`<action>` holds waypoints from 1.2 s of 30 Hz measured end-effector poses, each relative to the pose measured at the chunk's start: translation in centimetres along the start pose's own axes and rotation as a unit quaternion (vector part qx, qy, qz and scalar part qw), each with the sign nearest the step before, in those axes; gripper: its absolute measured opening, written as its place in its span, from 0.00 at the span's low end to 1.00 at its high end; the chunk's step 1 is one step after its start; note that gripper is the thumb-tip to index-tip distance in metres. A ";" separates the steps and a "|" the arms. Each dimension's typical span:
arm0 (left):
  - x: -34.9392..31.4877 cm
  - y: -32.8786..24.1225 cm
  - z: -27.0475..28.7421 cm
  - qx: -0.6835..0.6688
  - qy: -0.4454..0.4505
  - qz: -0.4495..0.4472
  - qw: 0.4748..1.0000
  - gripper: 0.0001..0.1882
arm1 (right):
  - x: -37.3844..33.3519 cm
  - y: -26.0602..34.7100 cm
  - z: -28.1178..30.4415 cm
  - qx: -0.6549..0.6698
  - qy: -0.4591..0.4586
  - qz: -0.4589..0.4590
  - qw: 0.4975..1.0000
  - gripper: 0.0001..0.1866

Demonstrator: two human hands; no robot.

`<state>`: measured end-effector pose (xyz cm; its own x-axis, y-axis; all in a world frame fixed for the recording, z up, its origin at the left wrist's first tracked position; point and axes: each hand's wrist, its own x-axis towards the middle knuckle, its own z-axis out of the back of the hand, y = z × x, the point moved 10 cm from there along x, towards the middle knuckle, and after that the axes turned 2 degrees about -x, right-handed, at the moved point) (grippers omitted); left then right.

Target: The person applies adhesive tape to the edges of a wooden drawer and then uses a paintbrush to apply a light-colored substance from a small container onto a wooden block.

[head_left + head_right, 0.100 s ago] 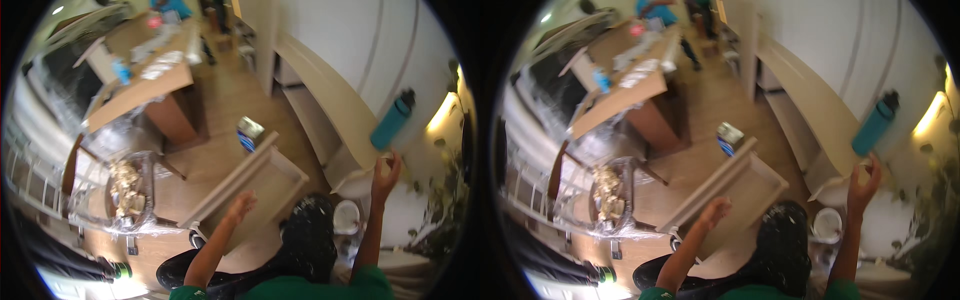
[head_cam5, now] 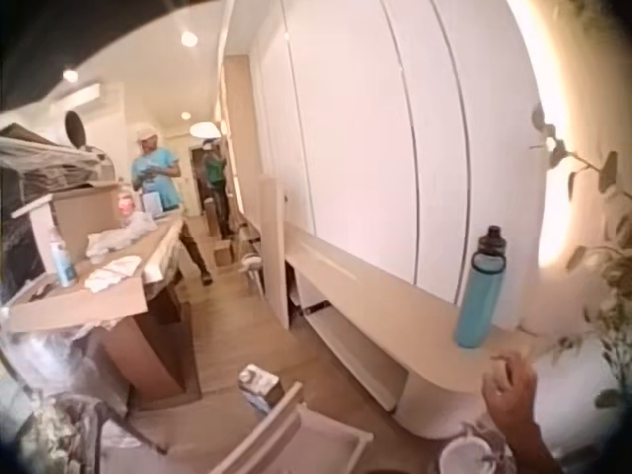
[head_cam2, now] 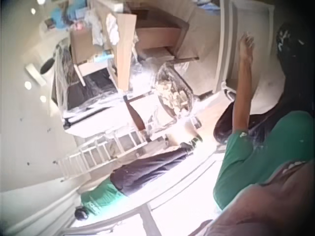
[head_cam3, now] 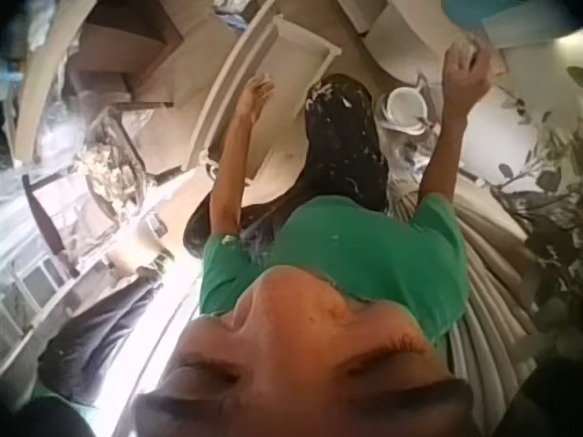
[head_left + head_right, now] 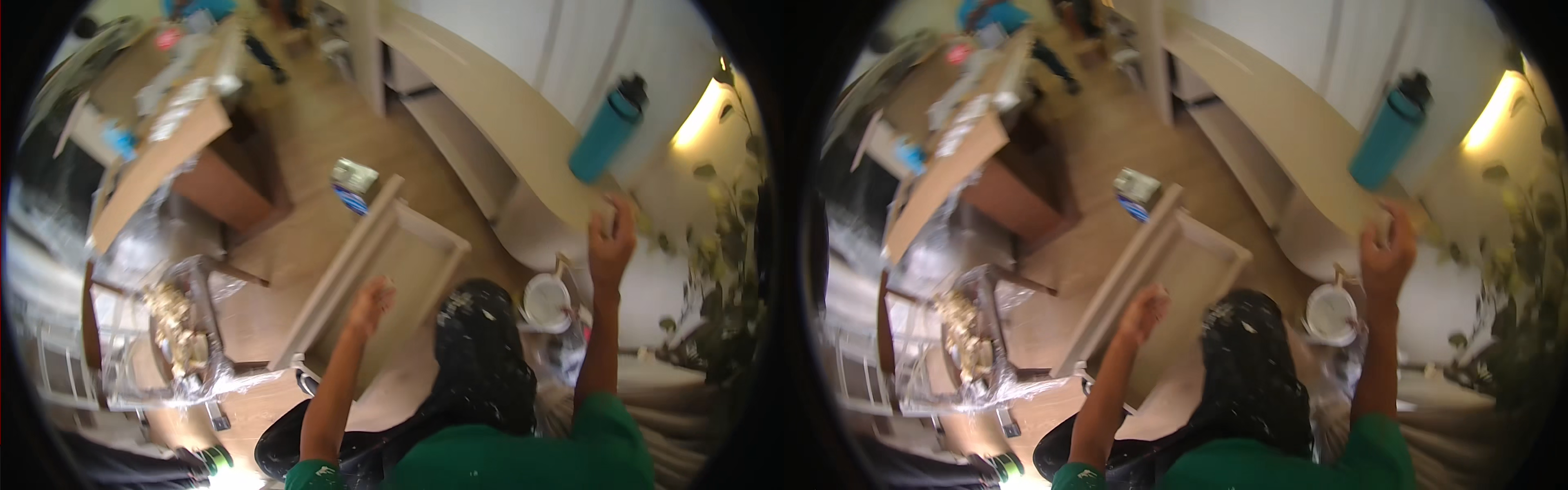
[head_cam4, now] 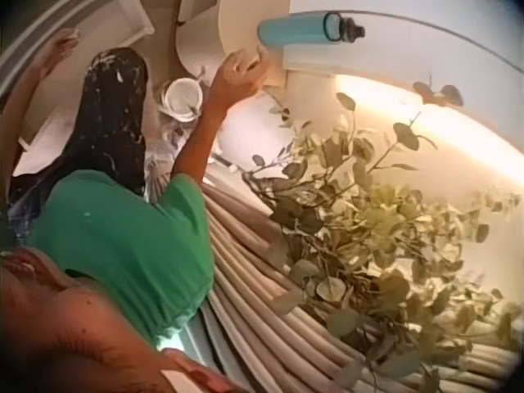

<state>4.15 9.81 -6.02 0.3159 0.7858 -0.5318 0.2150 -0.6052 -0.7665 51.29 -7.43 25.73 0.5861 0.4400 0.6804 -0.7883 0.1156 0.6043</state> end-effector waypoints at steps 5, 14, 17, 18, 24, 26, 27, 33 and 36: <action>4.7 6.8 -10.8 0.000 0.036 0.055 0.998 0.20 | -2.5 -3.3 -1.3 -0.095 0.153 0.009 0.984 0.19; 14.2 9.6 -19.6 0.015 0.084 0.111 0.990 0.22 | -17.4 -14.2 -19.9 0.061 0.346 -0.181 0.919 0.32; 16.4 12.0 -20.0 0.026 0.082 0.139 0.987 0.23 | -21.2 -17.8 -24.6 0.054 0.363 -0.259 0.894 0.35; 16.9 12.3 -20.0 0.027 0.081 0.144 0.986 0.22 | -21.7 -18.1 -25.7 0.063 0.360 -0.264 0.893 0.35; 19.6 13.2 -19.9 0.038 0.070 0.136 0.988 0.19 | -25.1 -23.9 -30.4 0.119 0.284 -0.336 0.890 0.35; 20.1 13.1 -19.5 0.032 0.061 0.122 0.990 0.18 | -25.3 -24.5 -31.4 0.119 0.269 -0.355 0.887 0.34; 20.2 13.0 -19.4 0.026 0.057 0.119 0.991 0.18 | -25.6 -24.8 -31.8 0.104 0.266 -0.367 0.885 0.33; 20.5 13.0 -20.1 0.015 0.060 0.122 0.991 0.14 | -28.9 -29.9 -33.7 0.103 0.217 -0.413 0.879 0.30; 21.1 13.1 -19.3 0.016 0.061 0.121 0.991 0.15 | -27.9 -29.4 -32.7 0.040 0.227 -0.400 0.887 0.27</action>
<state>31.49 16.02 -20.35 0.4643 0.5960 -0.6551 0.0908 -0.7678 -0.6342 52.00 6.03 -24.58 0.8020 0.5605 -0.2063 -0.1270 0.4976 0.8580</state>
